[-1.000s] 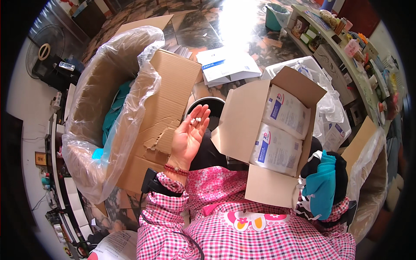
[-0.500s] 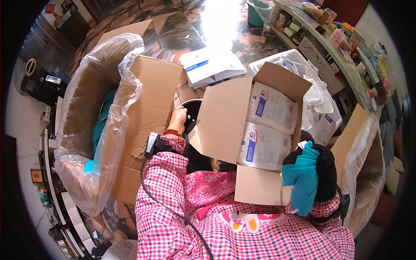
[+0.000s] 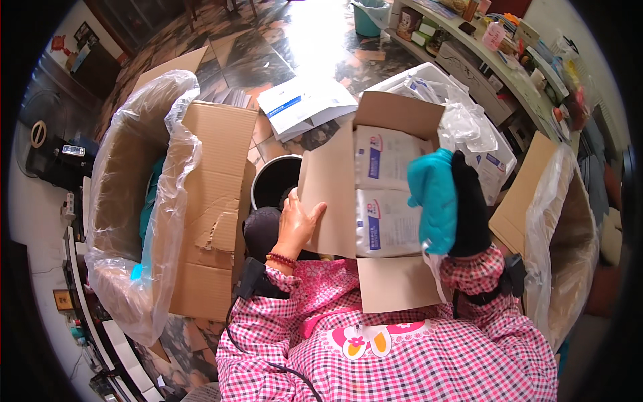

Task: Organizing and packing teal medical masks into boxes.

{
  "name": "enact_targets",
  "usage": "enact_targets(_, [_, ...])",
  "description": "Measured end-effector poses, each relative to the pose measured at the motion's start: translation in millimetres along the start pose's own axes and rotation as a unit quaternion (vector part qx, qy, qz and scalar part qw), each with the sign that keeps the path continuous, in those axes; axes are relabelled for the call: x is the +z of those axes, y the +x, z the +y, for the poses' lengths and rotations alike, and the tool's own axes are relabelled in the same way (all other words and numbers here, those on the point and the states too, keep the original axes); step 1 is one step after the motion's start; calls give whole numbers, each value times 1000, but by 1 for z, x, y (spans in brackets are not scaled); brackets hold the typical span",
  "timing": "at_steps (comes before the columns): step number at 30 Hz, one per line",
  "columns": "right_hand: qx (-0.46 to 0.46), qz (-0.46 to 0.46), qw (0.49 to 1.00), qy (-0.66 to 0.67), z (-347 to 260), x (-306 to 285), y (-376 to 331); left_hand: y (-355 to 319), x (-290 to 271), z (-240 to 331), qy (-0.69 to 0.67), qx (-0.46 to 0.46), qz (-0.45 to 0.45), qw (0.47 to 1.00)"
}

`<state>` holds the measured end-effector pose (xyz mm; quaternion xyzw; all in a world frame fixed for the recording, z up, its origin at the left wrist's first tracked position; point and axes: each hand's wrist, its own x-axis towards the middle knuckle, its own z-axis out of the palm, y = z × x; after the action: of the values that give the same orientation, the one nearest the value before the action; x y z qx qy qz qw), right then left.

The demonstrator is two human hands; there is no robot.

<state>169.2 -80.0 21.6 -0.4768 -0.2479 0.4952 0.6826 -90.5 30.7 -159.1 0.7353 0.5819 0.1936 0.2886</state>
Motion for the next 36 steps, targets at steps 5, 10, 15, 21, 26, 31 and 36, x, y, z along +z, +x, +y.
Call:
enact_targets(5, [3,-40,999,-29,10,-21,15,-24,-33,37,154,-63,-56,984])
enact_targets(10, [-120,8,991,-54,14,-9,27,-39,-76,90,40,167,78,982])
enact_targets(15, [-312,-89,926,-194,6,11,36,-59,-63,172,-384,188,-132,894])
enact_targets(21, [-237,-164,957,-18,-14,11,38,-55,-46,179,-513,179,-320,776])
enact_targets(26, [-215,-12,974,-64,-61,-2,51,-78,-58,158,-520,85,-363,768])
enact_targets(31, [-198,4,978,-70,-60,-45,65,-103,-67,130,-478,31,-378,792])
enact_targets(36, [-421,-8,815,-398,-19,-45,57,-99,-88,126,-357,92,-249,895])
